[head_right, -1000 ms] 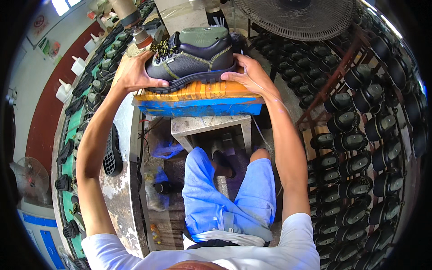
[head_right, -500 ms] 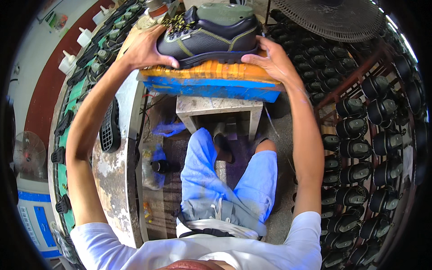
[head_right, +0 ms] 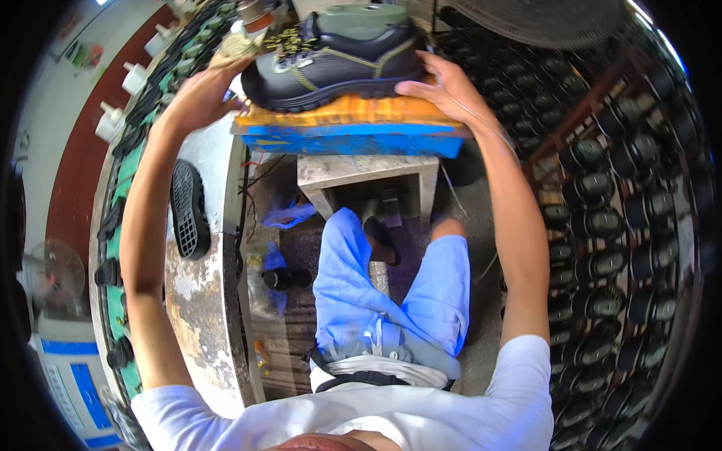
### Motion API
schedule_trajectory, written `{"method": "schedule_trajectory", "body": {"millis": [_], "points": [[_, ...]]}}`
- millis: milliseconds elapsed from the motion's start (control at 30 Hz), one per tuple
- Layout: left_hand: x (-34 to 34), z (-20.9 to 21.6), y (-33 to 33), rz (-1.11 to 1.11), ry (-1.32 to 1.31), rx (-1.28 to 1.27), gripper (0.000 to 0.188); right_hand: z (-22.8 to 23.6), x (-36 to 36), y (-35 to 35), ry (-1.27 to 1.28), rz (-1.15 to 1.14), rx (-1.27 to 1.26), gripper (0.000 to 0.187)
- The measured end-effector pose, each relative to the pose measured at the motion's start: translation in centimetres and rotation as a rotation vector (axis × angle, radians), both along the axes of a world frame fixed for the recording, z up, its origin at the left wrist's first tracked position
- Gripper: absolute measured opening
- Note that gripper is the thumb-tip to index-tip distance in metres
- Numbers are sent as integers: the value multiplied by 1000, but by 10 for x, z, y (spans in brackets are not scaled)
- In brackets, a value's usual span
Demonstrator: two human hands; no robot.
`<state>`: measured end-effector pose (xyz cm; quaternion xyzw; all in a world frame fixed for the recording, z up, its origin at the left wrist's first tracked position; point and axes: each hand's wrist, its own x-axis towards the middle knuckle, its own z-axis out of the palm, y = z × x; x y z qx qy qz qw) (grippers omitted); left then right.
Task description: The person marks a line around the perimeter of a shoe upper near the sole using a marking tool, places the marked shoe onto a storage rack, and repeats the process with additional shoes.
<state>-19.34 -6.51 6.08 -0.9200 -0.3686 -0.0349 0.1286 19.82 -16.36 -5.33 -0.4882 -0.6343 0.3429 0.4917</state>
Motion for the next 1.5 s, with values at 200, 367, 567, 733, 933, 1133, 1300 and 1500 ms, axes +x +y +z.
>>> {"method": "schedule_trajectory", "body": {"millis": [200, 367, 567, 733, 933, 1133, 1300, 1500], "points": [[52, 70, -213, -866, -1134, -404, 50, -19, 16, 23, -71, -12, 110, 102], [105, 59, -209, -1148, -1335, -484, 47, -16, 17, -4, 6, -12, 42, 78], [142, 58, -192, -1352, -1414, -514, 44, -35, 0, 7, 57, 41, 159, 75], [150, 82, -192, -1448, -1526, -464, 42, -6, -5, 16, 86, 152, 221, 76], [116, 75, -175, -1018, -1853, -69, 43, 43, 9, -13, -249, -72, 204, 81], [69, -122, -155, 157, -1813, -104, 28, 28, 21, -8, 10, 67, 152, 79], [50, -306, -245, 527, -1705, -568, 26, 31, 15, -8, 15, 74, 189, 77], [26, -370, -246, 852, -1781, -838, 17, 32, 22, -24, -76, -50, 84, 82]]}}
